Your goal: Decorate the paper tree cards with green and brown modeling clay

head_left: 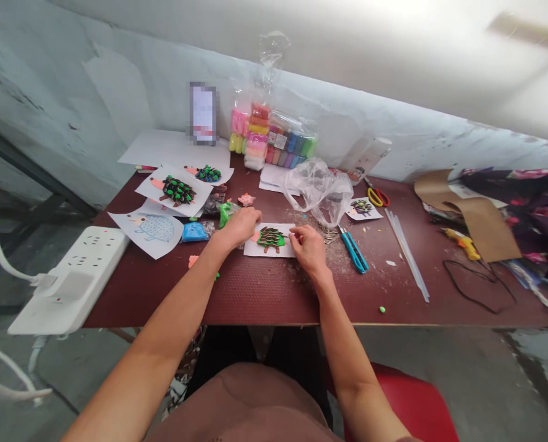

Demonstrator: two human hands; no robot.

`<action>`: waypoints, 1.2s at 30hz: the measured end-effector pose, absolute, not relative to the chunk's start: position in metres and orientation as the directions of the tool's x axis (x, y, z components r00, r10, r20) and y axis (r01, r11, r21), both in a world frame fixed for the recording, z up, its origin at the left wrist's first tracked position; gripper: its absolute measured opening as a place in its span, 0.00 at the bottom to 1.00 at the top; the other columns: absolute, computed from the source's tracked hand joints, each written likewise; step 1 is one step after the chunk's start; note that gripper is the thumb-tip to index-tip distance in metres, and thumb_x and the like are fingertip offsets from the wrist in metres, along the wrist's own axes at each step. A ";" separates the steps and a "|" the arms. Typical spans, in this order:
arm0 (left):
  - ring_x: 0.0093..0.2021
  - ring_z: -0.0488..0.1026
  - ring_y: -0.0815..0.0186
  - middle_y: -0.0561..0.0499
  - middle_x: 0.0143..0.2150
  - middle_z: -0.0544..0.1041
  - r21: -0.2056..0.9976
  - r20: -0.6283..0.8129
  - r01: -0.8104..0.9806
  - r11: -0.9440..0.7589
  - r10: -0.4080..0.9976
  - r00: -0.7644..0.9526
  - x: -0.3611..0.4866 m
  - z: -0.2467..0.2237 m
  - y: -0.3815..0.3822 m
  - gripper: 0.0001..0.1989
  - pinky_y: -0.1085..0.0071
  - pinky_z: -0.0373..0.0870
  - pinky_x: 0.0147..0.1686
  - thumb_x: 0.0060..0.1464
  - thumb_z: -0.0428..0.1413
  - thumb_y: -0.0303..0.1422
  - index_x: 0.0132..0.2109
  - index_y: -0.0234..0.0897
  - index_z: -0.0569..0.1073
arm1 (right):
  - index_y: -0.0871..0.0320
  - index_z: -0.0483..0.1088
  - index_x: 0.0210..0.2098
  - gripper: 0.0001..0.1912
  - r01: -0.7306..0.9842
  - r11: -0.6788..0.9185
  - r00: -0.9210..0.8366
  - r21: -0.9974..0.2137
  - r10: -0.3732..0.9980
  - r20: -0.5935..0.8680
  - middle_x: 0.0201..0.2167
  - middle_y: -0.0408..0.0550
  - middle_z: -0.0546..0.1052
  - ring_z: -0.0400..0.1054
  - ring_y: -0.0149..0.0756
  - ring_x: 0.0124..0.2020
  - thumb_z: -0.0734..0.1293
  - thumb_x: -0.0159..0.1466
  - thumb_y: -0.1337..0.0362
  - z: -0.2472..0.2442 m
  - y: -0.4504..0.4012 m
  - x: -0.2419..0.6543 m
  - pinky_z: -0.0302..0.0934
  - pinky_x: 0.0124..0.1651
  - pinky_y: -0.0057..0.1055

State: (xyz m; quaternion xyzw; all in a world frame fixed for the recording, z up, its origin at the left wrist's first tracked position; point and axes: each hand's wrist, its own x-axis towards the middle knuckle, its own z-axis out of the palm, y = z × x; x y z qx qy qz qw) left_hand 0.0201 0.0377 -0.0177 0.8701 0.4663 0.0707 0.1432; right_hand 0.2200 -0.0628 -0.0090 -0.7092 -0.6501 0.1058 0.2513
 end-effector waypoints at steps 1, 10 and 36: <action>0.48 0.77 0.60 0.41 0.46 0.81 0.317 -0.014 0.790 -0.525 0.830 0.558 0.020 -0.017 0.038 0.13 0.69 0.70 0.48 0.60 0.52 0.21 0.46 0.33 0.80 | 0.57 0.80 0.42 0.12 0.867 -0.048 0.164 -0.495 0.967 0.194 0.38 0.50 0.79 0.70 0.37 0.35 0.64 0.66 0.65 -0.008 -0.063 0.224 0.60 0.40 0.31; 0.47 0.76 0.60 0.41 0.46 0.80 0.320 -0.019 0.791 -0.521 0.832 0.555 0.020 -0.015 0.037 0.14 0.69 0.71 0.47 0.60 0.51 0.22 0.46 0.33 0.79 | 0.58 0.82 0.41 0.12 0.843 -0.456 0.507 -0.284 0.851 0.136 0.40 0.62 0.77 0.72 0.48 0.40 0.65 0.66 0.66 -0.003 -0.071 0.279 0.60 0.43 0.39; 0.48 0.77 0.59 0.41 0.46 0.81 0.327 -0.006 0.780 -0.534 0.824 0.567 0.020 -0.020 0.039 0.14 0.67 0.71 0.49 0.60 0.51 0.22 0.46 0.33 0.80 | 0.55 0.76 0.31 0.07 0.683 0.015 0.168 -0.731 0.970 0.176 0.29 0.44 0.79 0.66 0.33 0.27 0.65 0.60 0.62 -0.004 -0.072 0.210 0.58 0.35 0.29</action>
